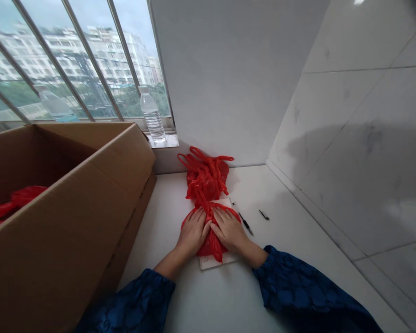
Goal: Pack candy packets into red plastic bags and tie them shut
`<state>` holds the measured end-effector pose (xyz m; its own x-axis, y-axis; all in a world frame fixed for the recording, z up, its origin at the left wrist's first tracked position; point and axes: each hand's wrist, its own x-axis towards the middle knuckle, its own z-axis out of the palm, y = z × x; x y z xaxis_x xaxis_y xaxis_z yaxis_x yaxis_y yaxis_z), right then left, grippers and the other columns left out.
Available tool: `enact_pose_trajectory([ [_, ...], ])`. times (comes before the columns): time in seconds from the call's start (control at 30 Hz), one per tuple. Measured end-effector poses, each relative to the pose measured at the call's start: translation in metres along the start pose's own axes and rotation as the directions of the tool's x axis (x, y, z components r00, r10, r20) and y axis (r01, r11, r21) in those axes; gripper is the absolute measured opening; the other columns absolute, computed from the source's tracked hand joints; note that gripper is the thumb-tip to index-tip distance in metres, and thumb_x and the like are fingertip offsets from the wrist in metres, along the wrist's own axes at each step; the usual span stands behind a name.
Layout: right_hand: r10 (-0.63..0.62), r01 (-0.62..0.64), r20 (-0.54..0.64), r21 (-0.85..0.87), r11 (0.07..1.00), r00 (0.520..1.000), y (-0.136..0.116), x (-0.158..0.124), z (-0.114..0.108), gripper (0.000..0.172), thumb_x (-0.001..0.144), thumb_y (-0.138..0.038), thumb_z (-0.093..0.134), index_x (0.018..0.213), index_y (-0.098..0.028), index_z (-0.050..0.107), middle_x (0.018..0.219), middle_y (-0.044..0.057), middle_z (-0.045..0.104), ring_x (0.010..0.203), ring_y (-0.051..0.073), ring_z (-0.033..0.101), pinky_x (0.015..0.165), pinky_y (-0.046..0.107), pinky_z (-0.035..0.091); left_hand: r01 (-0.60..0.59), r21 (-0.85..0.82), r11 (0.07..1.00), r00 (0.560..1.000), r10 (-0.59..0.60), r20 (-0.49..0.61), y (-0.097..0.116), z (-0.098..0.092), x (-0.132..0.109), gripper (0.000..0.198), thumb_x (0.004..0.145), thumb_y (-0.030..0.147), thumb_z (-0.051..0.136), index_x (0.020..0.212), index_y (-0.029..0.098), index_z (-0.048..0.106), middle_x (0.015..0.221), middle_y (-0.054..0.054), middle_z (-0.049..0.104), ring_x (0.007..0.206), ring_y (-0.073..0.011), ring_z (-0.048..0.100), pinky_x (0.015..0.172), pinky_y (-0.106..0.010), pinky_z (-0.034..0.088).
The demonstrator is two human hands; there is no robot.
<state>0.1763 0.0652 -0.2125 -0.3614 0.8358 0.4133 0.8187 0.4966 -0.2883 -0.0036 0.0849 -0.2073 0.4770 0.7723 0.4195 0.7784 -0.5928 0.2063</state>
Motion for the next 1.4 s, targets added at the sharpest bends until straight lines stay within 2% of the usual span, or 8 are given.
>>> enact_pose_trajectory([
  [0.37,0.011,-0.011,0.008,0.025,1.0,1.0,-0.001,0.0,-0.001,0.053,0.103,-0.038,0.035,0.145,-0.008,0.048,0.147,0.014,0.052,0.138,0.026,0.046,0.117,0.046,0.034,0.015,-0.023,1.0,0.999,-0.014,0.031,0.001,-0.001,0.001,0.042,0.101,0.034,0.037,0.13,0.011,0.057,0.136,-0.017,0.061,0.131,-0.0292,0.053,0.113,-0.051,0.041],
  [0.7,0.022,-0.025,0.031,0.113,0.993,0.999,-0.001,0.001,-0.002,0.052,0.103,-0.037,0.037,0.145,-0.009,0.048,0.149,0.016,0.05,0.139,0.029,0.045,0.118,0.05,0.031,0.083,-0.144,0.986,0.995,-0.073,0.071,0.005,-0.007,0.003,0.042,0.101,0.036,0.04,0.131,0.012,0.057,0.139,-0.017,0.059,0.136,-0.0309,0.048,0.116,-0.054,0.036],
  [0.93,-0.07,0.059,0.038,0.239,0.969,0.997,0.014,0.001,-0.05,0.051,0.099,-0.033,0.047,0.145,-0.013,0.047,0.147,0.011,0.053,0.134,0.02,0.049,0.115,0.034,0.038,0.121,-0.286,0.951,0.989,-0.091,0.117,0.0,-0.039,-0.003,0.047,0.104,0.038,0.029,0.143,0.019,0.046,0.147,-0.01,0.052,0.135,-0.021,0.05,0.115,-0.039,0.039],
  [1.07,-0.094,0.059,0.105,0.298,0.953,0.99,0.017,0.002,-0.067,0.067,0.079,-0.034,0.074,0.14,-0.017,0.053,0.138,0.013,0.059,0.122,0.029,0.057,0.105,0.042,0.045,0.103,-0.319,0.942,0.98,-0.042,0.192,-0.002,-0.053,-0.008,0.063,0.091,0.044,0.059,0.147,0.02,0.042,0.149,-0.013,0.049,0.137,-0.0292,0.047,0.116,-0.047,0.037],
  [1.13,-0.095,0.059,0.109,0.299,0.952,0.989,0.013,0.004,-0.068,0.053,0.077,-0.029,0.077,0.126,-0.017,0.064,0.125,0.014,0.067,0.112,0.031,0.062,0.098,0.044,0.047,0.076,-0.328,0.941,0.974,0.001,0.228,0.004,-0.056,-0.006,0.082,0.076,0.039,0.075,0.148,0.021,0.04,0.15,-0.014,0.048,0.139,-0.0339,0.044,0.116,-0.051,0.034],
  [1.23,-0.095,0.065,0.081,0.321,0.945,0.992,0.004,0.01,-0.073,0.012,0.085,-0.019,0.066,0.095,-0.019,0.073,0.1,0.009,0.074,0.097,0.026,0.067,0.093,0.041,0.047,0.03,-0.347,0.937,0.968,0.059,0.243,0.022,-0.064,0.001,0.095,0.065,0.034,0.083,0.148,0.023,0.04,0.151,-0.014,0.046,0.139,-0.035,0.043,0.117,-0.05,0.032],
  [1.33,-0.114,0.091,0.037,0.38,0.921,0.993,-0.004,0.015,-0.094,0.012,0.091,-0.018,0.06,0.087,-0.02,0.072,0.094,0.005,0.074,0.092,0.02,0.067,0.086,0.033,0.048,0.037,-0.364,0.931,0.97,0.054,0.236,0.045,-0.084,0.012,0.087,0.071,0.035,0.08,0.147,0.023,0.04,0.143,-0.013,0.056,0.126,-0.0306,0.057,0.106,-0.042,0.045],
  [1.4,-0.148,0.122,0.022,0.452,0.883,0.989,-0.007,0.015,-0.117,0.013,0.094,-0.021,0.059,0.091,-0.02,0.071,0.095,0.003,0.074,0.09,0.017,0.067,0.083,0.028,0.049,0.087,-0.355,0.931,0.976,-0.008,0.217,0.061,-0.108,0.017,0.065,0.084,0.033,0.067,0.144,0.023,0.045,0.131,-0.012,0.065,0.113,-0.0274,0.065,0.096,-0.039,0.051],
])
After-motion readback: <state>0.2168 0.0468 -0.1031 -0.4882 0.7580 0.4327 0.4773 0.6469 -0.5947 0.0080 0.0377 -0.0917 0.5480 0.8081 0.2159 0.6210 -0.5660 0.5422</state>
